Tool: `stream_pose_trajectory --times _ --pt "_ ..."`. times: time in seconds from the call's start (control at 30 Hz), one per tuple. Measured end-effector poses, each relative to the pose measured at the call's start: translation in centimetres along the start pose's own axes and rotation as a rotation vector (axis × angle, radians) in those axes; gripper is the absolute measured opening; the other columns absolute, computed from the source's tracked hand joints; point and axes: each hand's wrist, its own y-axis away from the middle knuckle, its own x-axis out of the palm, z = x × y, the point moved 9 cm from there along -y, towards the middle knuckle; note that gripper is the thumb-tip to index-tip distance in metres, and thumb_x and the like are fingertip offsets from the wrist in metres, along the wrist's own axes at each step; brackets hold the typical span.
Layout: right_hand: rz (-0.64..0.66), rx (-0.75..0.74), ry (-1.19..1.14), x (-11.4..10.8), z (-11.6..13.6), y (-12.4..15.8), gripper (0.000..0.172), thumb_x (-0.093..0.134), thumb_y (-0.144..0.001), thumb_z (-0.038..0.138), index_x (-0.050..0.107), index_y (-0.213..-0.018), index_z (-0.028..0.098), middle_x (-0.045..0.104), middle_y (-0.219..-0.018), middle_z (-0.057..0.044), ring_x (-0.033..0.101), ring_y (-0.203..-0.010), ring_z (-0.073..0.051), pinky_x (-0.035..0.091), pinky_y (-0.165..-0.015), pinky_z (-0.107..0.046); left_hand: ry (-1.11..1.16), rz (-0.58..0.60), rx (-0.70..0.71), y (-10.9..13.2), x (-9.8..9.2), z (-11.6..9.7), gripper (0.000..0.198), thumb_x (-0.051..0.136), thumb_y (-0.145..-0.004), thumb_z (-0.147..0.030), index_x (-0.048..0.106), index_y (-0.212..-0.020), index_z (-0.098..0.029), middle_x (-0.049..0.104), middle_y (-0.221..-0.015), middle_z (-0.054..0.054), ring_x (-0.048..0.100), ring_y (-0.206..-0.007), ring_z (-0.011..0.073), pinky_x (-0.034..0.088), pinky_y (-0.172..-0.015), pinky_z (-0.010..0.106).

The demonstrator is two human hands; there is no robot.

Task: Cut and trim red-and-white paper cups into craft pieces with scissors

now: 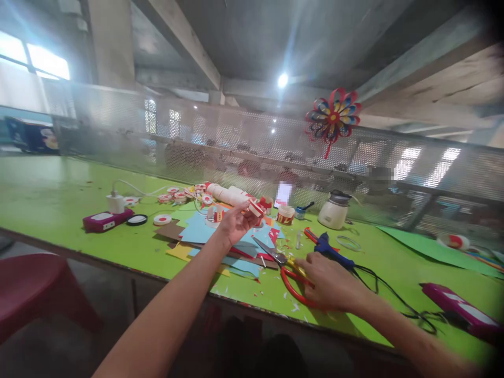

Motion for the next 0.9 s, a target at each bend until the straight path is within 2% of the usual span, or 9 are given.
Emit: stream_pose_trajectory --times 0.17,0.33,0.5,0.67,0.8,0.9 --pt "-0.029 -0.024 0.026 0.4 1.2 0.0 0.027 0.043 -0.079 0.015 0.062 -0.098 0.02 0.066 -0.086 -0.012 0.059 -0.077 -0.025 0.032 -0.057 -0.03 -0.033 0.04 0.01 0.1 0.1 -0.2 0.018 0.06 -0.074 -0.021 0.062 -0.09 -0.012 0.07 -0.083 0.009 0.066 -0.082 0.0197 0.051 -0.067 0.028" --pt "-0.031 -0.05 0.015 1.2 1.2 -1.0 0.026 0.047 -0.078 0.014 0.063 -0.098 0.019 0.068 -0.082 -0.014 0.061 -0.076 -0.027 0.031 -0.056 -0.03 -0.1 0.056 0.081 0.3 0.6 -0.8 0.028 0.061 -0.075 -0.018 0.061 -0.102 -0.014 0.069 -0.084 0.006 0.065 -0.076 0.0154 0.05 -0.066 0.024" --pt "0.007 -0.018 -0.071 1.8 0.6 -1.6 0.039 0.055 -0.076 0.014 0.058 -0.114 0.02 0.069 -0.08 -0.012 0.063 -0.071 -0.026 0.035 -0.055 -0.03 -0.152 0.104 0.109 0.6 1.5 -0.9 0.034 0.062 -0.074 -0.018 0.059 -0.108 -0.019 0.069 -0.085 0.003 0.064 -0.077 0.0139 0.048 -0.067 0.023" --pt "0.051 0.097 -0.17 2.7 -0.7 -1.9 0.036 0.057 -0.086 0.032 0.052 -0.119 0.018 0.064 -0.096 -0.005 0.062 -0.079 -0.018 0.049 -0.067 -0.034 -0.195 0.094 0.112 0.5 1.6 -0.9 0.032 0.062 -0.075 -0.024 0.06 -0.106 -0.018 0.068 -0.086 0.004 0.063 -0.075 0.0136 0.048 -0.068 0.026" --pt "0.037 0.164 -0.247 2.8 -1.0 -2.0 0.029 0.055 -0.088 0.035 0.057 -0.112 0.017 0.063 -0.102 -0.005 0.062 -0.086 -0.018 0.051 -0.075 -0.038 -0.223 0.098 0.139 0.6 2.0 -1.2 0.042 0.065 -0.073 -0.022 0.058 -0.114 -0.02 0.067 -0.092 0.004 0.062 -0.079 0.0131 0.048 -0.075 0.029" --pt "-0.01 0.174 -0.342 2.3 -0.9 -1.9 0.028 0.057 -0.087 0.034 0.058 -0.11 0.017 0.063 -0.102 -0.005 0.062 -0.089 -0.019 0.05 -0.078 -0.041 -0.251 0.081 0.168 0.8 2.1 -1.5 0.048 0.068 -0.07 -0.02 0.057 -0.116 -0.021 0.066 -0.086 0.001 0.062 -0.076 0.0126 0.047 -0.079 0.032"
